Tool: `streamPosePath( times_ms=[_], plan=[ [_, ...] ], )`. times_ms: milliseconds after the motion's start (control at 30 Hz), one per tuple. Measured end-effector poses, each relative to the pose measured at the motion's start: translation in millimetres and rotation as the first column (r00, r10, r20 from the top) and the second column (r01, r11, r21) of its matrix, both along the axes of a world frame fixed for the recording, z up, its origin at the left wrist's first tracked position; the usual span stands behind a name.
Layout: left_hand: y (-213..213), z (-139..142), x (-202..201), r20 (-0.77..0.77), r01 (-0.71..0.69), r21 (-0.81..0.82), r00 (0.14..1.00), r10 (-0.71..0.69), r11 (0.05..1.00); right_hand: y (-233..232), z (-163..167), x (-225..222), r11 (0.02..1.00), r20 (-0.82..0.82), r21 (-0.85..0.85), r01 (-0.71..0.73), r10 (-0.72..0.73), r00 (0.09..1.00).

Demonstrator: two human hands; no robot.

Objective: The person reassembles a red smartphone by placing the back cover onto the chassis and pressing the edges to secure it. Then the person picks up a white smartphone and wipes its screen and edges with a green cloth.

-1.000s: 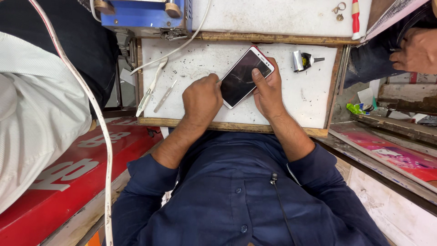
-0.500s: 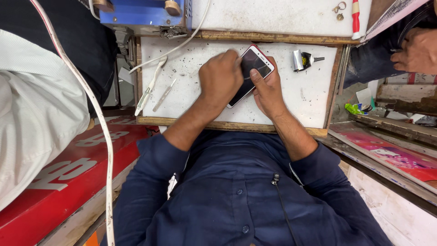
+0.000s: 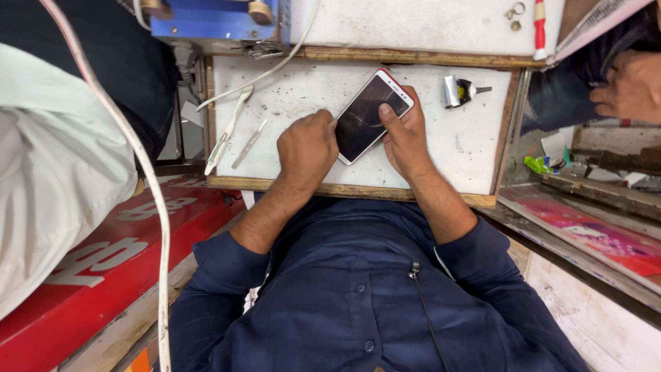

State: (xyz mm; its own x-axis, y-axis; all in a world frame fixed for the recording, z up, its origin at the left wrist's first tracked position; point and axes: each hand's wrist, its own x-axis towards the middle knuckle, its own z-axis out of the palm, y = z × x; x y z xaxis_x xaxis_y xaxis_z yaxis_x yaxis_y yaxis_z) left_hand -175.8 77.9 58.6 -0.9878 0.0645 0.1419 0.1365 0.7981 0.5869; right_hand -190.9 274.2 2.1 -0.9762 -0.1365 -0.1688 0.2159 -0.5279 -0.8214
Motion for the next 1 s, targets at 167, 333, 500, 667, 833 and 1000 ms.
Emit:
streamPosePath(
  times_ms=[167,333,500,667,833,1000],
  plan=[
    [-10.1,-7.4,13.8,-0.002,-0.02,-0.049,1.0,0.02,0.999,0.8,3.8,0.1,1.0,0.013,0.012,0.009,-0.01,1.0],
    [-9.7,-8.6,6.5,-0.044,-0.007,0.042,0.999,0.009,0.999,4.0,2.9,1.5,0.999,0.005,-0.019,-0.026,0.026,1.0],
    [11.9,-3.0,-15.2,-0.109,-0.015,0.103,0.994,0.026,0.995,3.1,-0.7,-1.5,0.999,-0.005,-0.017,-0.035,0.035,0.999],
    [41.9,8.8,-53.2,-0.178,0.02,0.124,0.984,0.003,0.992,4.0,-2.5,-2.0,0.999,-0.006,-0.014,-0.052,0.052,0.999],
    [51.3,14.9,-68.0,-0.174,0.04,0.109,0.984,-0.02,0.993,3.2,-5.5,-4.4,0.999,-0.03,0.025,-0.044,0.045,0.999],
    [25.4,9.3,-39.0,-0.073,0.035,0.044,0.997,-0.031,0.998,3.0,-5.3,-1.8,1.0,0.004,-0.003,-0.026,0.026,1.0]
  ],
)
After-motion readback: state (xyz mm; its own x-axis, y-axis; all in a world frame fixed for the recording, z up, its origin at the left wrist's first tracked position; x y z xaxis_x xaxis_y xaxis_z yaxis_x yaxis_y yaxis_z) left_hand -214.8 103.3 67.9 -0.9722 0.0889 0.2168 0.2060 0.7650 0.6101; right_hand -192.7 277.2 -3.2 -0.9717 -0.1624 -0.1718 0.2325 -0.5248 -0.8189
